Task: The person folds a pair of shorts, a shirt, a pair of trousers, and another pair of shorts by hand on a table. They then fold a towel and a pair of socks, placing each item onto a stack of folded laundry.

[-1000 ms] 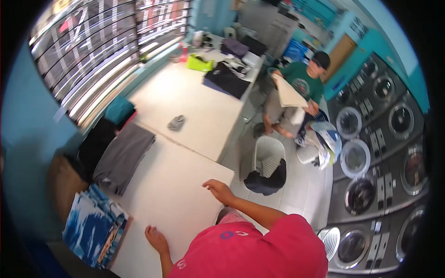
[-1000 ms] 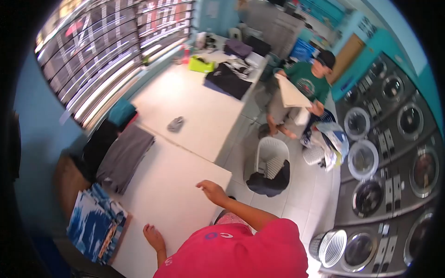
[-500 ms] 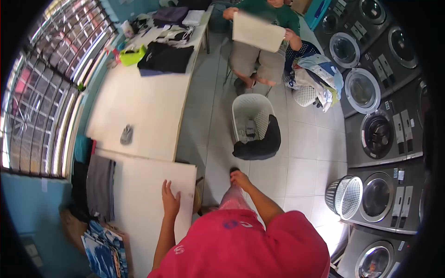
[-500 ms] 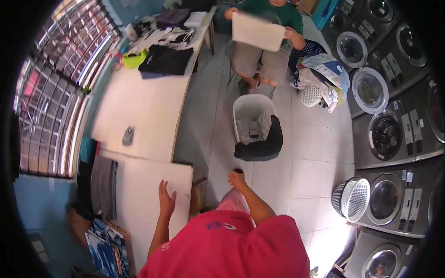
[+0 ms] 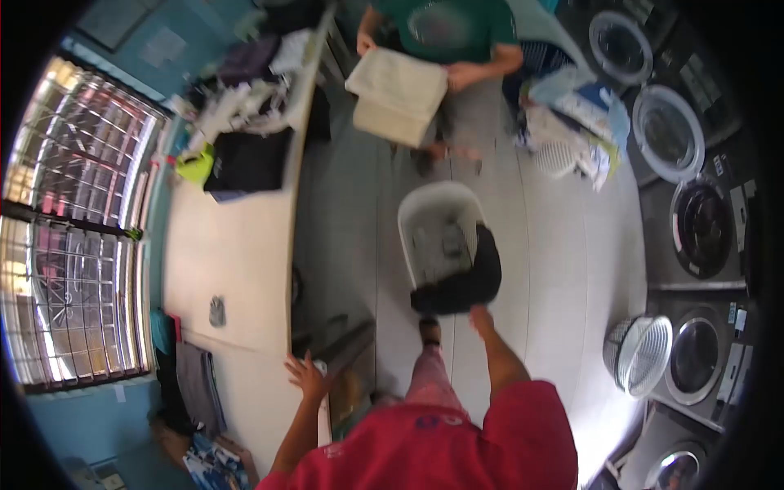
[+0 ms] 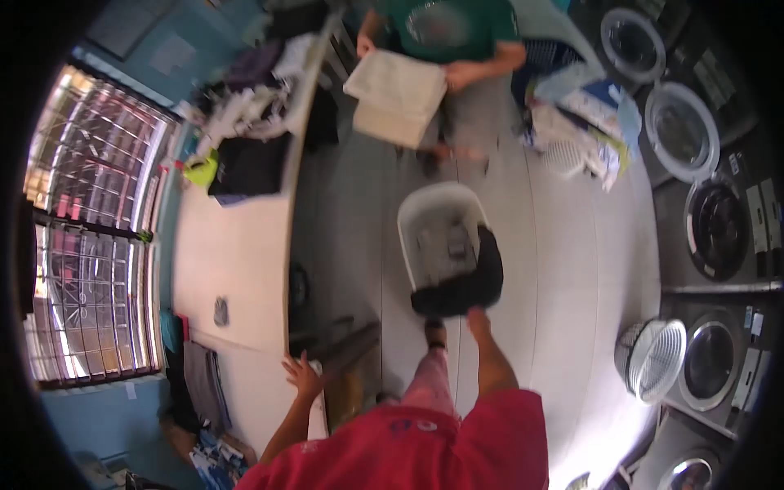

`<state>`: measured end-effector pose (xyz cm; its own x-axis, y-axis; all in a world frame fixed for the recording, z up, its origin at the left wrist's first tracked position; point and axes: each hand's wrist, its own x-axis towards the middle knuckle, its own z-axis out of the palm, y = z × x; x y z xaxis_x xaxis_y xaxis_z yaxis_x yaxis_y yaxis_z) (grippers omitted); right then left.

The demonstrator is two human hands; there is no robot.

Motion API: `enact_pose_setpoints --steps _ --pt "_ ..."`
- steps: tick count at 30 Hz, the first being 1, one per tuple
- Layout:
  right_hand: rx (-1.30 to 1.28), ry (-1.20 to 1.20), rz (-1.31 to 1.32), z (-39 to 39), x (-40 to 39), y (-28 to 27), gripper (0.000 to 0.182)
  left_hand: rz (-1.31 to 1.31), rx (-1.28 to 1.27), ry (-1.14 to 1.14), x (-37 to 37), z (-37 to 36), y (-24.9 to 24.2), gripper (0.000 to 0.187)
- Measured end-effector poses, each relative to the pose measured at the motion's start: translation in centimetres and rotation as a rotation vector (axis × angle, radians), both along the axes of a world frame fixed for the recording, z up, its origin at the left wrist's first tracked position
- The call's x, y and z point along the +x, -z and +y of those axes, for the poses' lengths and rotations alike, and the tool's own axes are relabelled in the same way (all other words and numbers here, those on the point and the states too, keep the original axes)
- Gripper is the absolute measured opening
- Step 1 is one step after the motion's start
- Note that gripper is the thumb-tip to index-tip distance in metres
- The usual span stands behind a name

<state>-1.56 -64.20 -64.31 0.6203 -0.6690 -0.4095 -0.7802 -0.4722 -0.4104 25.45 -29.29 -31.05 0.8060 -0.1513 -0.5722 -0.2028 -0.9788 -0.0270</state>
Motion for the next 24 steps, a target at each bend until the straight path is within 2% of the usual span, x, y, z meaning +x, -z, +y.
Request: enact_pose_setpoints --steps 1,2,3,4,6,7,8,9,10,11,12,13,14,16,17,19,20,22,24 --pt "0.177 0.182 -0.21 -1.5 1.0 -6.0 0.018 -0.113 -0.054 0.108 -0.4 -0.1 -0.4 0.087" --pt "0.693 0.712 -0.598 -1.5 3.2 -9.5 0.018 -0.22 -0.123 0.221 -0.7 -0.3 -0.4 0.081" --pt "0.804 0.823 -0.561 -2.2 4.7 -11.5 0.018 -0.337 -0.214 0.335 -0.5 -0.7 -0.1 0.077" --pt "0.811 0.821 -0.486 -2.6 6.0 -12.5 0.019 -0.307 -0.199 0.335 -0.1 -0.8 0.5 0.077" --pt "0.843 0.806 -0.415 -1.7 7.2 -12.0 0.022 -0.269 -0.219 0.496 0.8 -0.4 1.6 0.064" --pt "0.696 0.641 -0.376 -0.8 7.5 -10.2 0.023 -0.291 -0.331 0.415 1.2 -1.1 1.2 0.049" --pt "0.55 0.474 -0.335 0.1 7.7 -8.6 0.024 -0.272 -0.32 0.406 1.3 -1.4 1.2 0.049" --pt "0.45 0.318 -0.088 0.5 8.5 -9.7 0.029 -0.276 -0.323 0.409 1.4 -1.4 1.3 0.042" --pt "0.46 0.31 -0.067 1.1 9.1 -10.3 0.029 -0.282 -0.328 0.408 1.5 -1.4 1.4 0.035" --pt "0.299 0.121 0.014 1.6 9.9 -10.8 0.032 -0.269 -0.314 0.388 1.5 -1.5 1.3 0.035" --pt "0.14 -0.07 0.084 2.4 10.7 -10.7 0.037 -0.259 -0.335 0.387 1.5 -1.5 1.0 0.03" --pt "0.022 -0.154 0.066 2.9 11.8 -10.3 0.05 -0.255 -0.36 0.389 1.7 -1.6 0.9 0.025" --pt "0.029 -0.169 0.066 3.1 13.1 -9.7 0.05 -0.255 -0.352 0.376 2.0 -1.8 0.7 0.025" --pt "0.012 -0.305 -0.155 3.2 16.2 -9.7 0.058 -0.28 -0.376 0.403 1.9 -1.9 0.7 0.023" --pt "0.027 -0.316 -0.154 2.9 17.6 -9.5 0.058 -0.276 -0.36 0.392 1.9 -1.6 1.1 0.023" --pt "0.113 -0.224 0.102 2.7 20.1 -8.9 0.063 -0.296 -0.433 0.394 1.9 -1.3 1.2 0.023" --pt "0.114 -0.237 0.093 3.0 20.3 -8.7 0.063 -0.307 -0.427 0.384 1.7 -1.2 1.1 0.023" --pt "0.177 -0.156 0.292 1.9 20.3 -7.2 0.059 -0.324 -0.438 0.408 2.0 -1.6 1.0 0.019" --pt "0.123 -0.404 0.358 1.0 19.3 -5.9 0.04 -0.363 -0.483 0.407 2.2 -1.3 1.1 0.018"
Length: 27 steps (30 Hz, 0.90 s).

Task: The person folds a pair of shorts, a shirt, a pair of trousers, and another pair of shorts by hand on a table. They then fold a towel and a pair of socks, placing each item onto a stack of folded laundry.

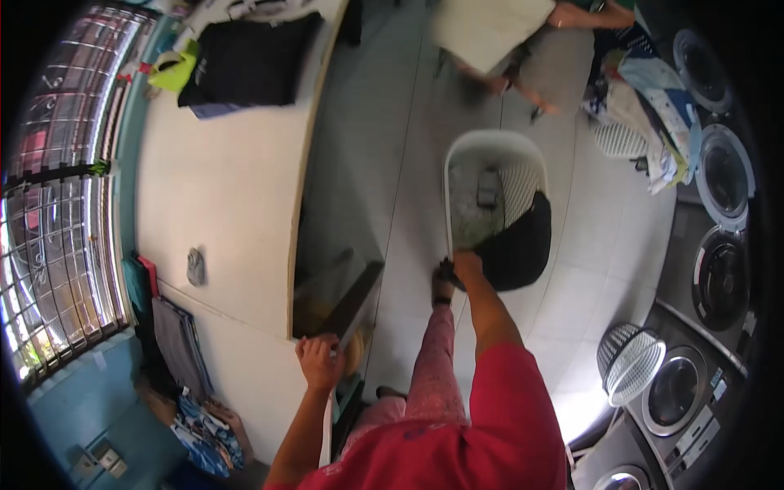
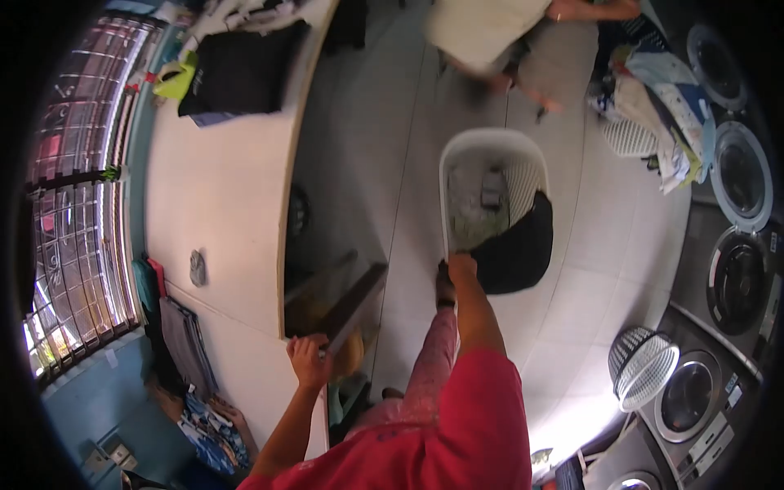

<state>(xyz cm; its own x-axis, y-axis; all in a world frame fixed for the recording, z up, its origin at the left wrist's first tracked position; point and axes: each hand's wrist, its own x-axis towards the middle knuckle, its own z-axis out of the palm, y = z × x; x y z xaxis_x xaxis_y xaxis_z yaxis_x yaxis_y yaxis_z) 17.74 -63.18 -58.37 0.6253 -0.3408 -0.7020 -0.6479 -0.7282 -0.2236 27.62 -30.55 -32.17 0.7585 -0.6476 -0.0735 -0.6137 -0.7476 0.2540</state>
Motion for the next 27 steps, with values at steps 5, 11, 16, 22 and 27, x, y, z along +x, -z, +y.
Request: enact_pose_setpoints --steps 5,11,16,22,27 --pt "-0.006 -0.206 0.062 -1.4 -1.0 -5.1 0.023 0.037 -0.05 0.013 -0.2 0.2 -0.3 0.017" --pt "0.162 -0.562 -0.343 -0.3 -2.3 -15.5 0.026 0.002 -0.148 0.032 -0.5 1.0 0.0 0.014" --pt "0.272 -0.712 -0.611 6.4 -4.9 -25.4 0.02 -0.006 -0.199 0.095 -0.9 1.8 -0.5 0.015" --pt "0.328 -0.659 -0.636 17.8 -8.0 -39.7 0.015 0.82 -0.602 0.145 0.7 3.4 -4.6 0.04" --pt "0.292 -0.826 -0.649 24.9 -8.9 -51.3 0.016 1.156 -0.773 0.66 -6.4 9.0 -18.7 0.052"
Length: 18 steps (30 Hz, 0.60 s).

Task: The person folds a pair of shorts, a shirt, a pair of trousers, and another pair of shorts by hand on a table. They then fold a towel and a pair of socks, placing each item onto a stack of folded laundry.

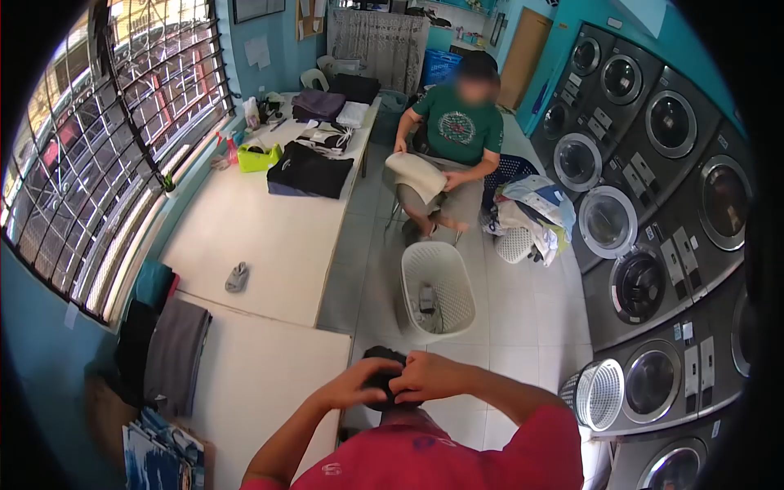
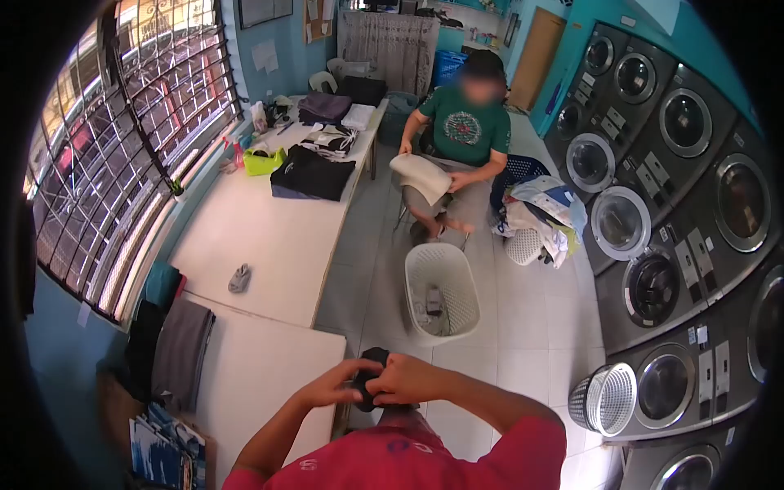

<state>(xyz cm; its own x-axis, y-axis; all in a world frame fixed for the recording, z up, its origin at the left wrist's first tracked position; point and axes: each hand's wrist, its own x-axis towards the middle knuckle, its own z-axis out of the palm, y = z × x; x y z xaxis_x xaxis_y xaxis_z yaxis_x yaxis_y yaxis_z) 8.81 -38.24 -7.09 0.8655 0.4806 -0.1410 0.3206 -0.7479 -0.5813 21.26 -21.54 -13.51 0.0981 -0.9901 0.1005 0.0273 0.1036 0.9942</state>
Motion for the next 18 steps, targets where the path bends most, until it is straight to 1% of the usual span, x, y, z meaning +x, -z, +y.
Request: enact_pose_setpoints --steps 2,3,5,6,7,9,11,13,14,15,16,17,18 --pt "0.014 0.007 -0.022 2.0 -0.4 -3.9 0.015 -0.471 -0.08 0.092 -2.0 2.7 -2.1 0.051" --pt "0.058 -0.012 -0.06 2.8 -0.4 -5.7 0.016 -0.471 -0.085 0.09 -2.5 3.9 -3.6 0.051" --pt "0.099 -0.036 -0.105 3.9 -0.5 -9.1 0.017 -0.473 0.176 0.134 -2.7 6.2 -6.0 0.051" --pt "0.1 -0.046 -0.18 4.1 -0.7 -11.0 0.015 -0.662 0.097 0.088 -2.7 7.3 -6.1 0.044" --pt "0.101 -0.054 -0.255 4.0 -0.9 -12.7 0.015 -0.672 0.092 0.086 -2.7 8.5 -6.2 0.044" --pt "0.219 0.022 -0.36 3.4 -1.6 -15.9 0.014 -0.7 0.17 0.112 -2.2 11.0 -6.4 0.04" --pt "0.266 0.009 -0.387 2.2 -2.1 -18.0 0.015 -0.55 0.079 0.085 -1.7 13.8 -8.8 0.039" --pt "0.316 0.008 -0.407 1.5 -2.7 -18.7 0.016 -0.396 -0.083 0.025 -0.3 18.5 -11.6 0.037" --pt "0.356 -0.003 -0.244 1.2 -2.9 -18.8 0.018 -0.467 -0.453 -0.398 -1.1 20.0 -12.4 0.031" --pt "0.396 -0.017 -0.081 1.1 -2.9 -18.7 0.021 -0.144 -0.524 -0.722 -2.0 22.7 -10.9 0.031" --pt "0.483 -0.072 0.089 0.7 -2.7 -17.8 0.028 -0.424 -0.607 -0.817 -0.1 28.4 -7.4 0.031" --pt "0.488 -0.076 0.087 0.5 -2.3 -16.3 0.028 -0.713 -0.687 -0.902 2.0 32.5 -4.8 0.031" --pt "0.584 -0.219 0.166 0.8 -1.7 -14.3 0.032 -0.719 -0.684 -0.9 1.9 32.5 -5.7 0.031"
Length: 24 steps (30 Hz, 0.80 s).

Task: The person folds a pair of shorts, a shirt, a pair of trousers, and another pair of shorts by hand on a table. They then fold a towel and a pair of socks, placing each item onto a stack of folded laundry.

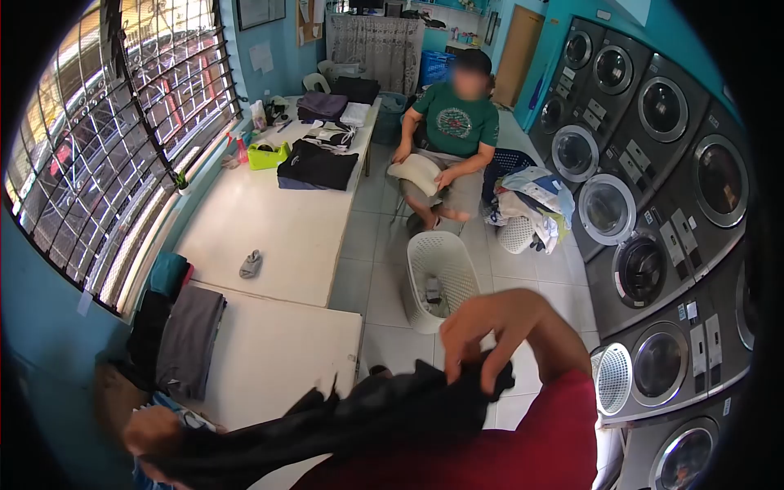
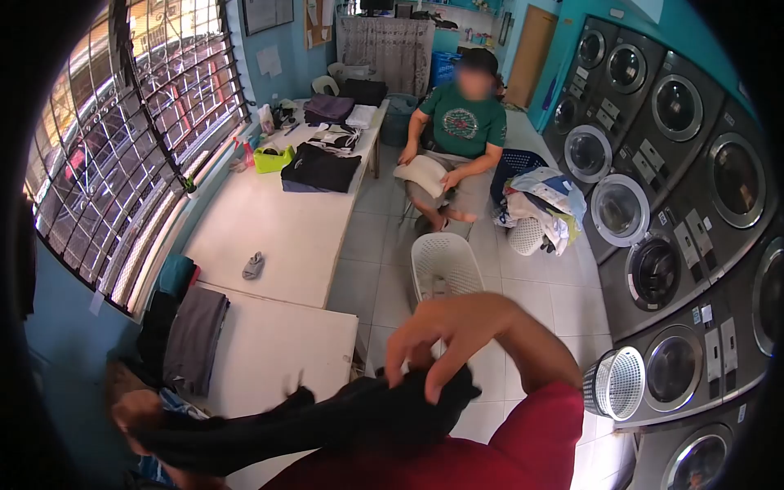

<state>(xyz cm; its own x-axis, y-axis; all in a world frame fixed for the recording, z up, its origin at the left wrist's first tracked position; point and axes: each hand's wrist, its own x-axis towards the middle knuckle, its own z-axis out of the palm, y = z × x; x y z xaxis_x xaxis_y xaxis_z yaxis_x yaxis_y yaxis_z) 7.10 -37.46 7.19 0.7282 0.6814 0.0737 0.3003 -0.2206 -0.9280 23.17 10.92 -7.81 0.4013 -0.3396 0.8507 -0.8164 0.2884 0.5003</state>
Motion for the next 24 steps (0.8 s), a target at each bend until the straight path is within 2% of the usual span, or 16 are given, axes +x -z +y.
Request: enact_pose_setpoints --steps 2,4,5,6,7,8,9,11,13,15,17,18,20,22,23,24 --pt "0.102 -0.146 0.042 1.4 0.8 1.9 0.036 0.212 -0.188 0.062 -0.5 -0.7 -4.4 0.032" --pt "-0.126 -0.341 0.454 2.9 1.6 3.2 0.041 0.436 -0.363 0.116 -0.5 -1.7 -7.9 0.035" --pt "-0.027 -0.284 0.411 2.1 2.6 3.9 0.044 0.442 -0.35 0.106 0.0 -2.0 -8.5 0.035" --pt "0.068 -0.233 0.371 0.4 4.3 5.0 0.047 0.386 -0.228 0.381 0.6 -1.9 -9.0 0.036" --pt "0.041 0.013 0.411 -2.2 5.9 5.6 0.057 0.324 -0.105 0.651 1.2 -2.3 -9.7 0.037" --pt "0.065 0.348 0.453 -3.9 7.5 4.9 0.052 0.32 -0.088 0.753 -0.2 -6.7 -12.3 0.038" --pt "-0.013 0.627 0.375 -6.0 10.2 5.2 0.06 0.32 -0.081 0.741 -0.3 -7.5 -12.9 0.038" --pt "0.024 0.931 0.269 -11.7 15.1 6.7 0.082 0.295 0.144 0.734 0.4 -9.0 -14.1 0.039" --pt "-0.055 1.224 0.231 -16.6 19.3 8.5 0.09 0.253 0.231 0.758 1.3 -10.3 -14.4 0.039" --pt "-0.141 1.491 0.153 -19.0 19.4 7.7 0.093 0.214 0.16 0.542 0.6 -12.5 -14.9 0.031" --pt "-0.107 1.721 -0.088 -25.7 21.5 11.9 0.09 0.269 0.24 0.612 1.2 -13.6 -15.8 0.036" --pt "-0.1 1.728 -0.081 -27.3 20.5 12.7 0.09 0.249 0.211 0.523 1.0 -13.9 -15.7 0.036" --pt "-0.273 1.858 -0.398 -29.1 19.7 13.4 0.082 0.223 0.183 0.434 1.4 -14.9 -15.8 0.036" --pt "-0.238 1.679 -0.85 -24.2 19.6 14.2 0.07 0.198 0.289 0.443 2.2 -16.0 -15.5 0.036" --pt "-0.203 1.433 -0.205 -18.3 17.4 10.8 0.053 0.191 0.34 0.449 2.5 -16.5 -15.2 0.037" --pt "0.137 1.198 -0.229 -13.3 17.1 11.4 0.037 0.192 0.39 0.456 2.6 -17.0 -14.8 0.037"
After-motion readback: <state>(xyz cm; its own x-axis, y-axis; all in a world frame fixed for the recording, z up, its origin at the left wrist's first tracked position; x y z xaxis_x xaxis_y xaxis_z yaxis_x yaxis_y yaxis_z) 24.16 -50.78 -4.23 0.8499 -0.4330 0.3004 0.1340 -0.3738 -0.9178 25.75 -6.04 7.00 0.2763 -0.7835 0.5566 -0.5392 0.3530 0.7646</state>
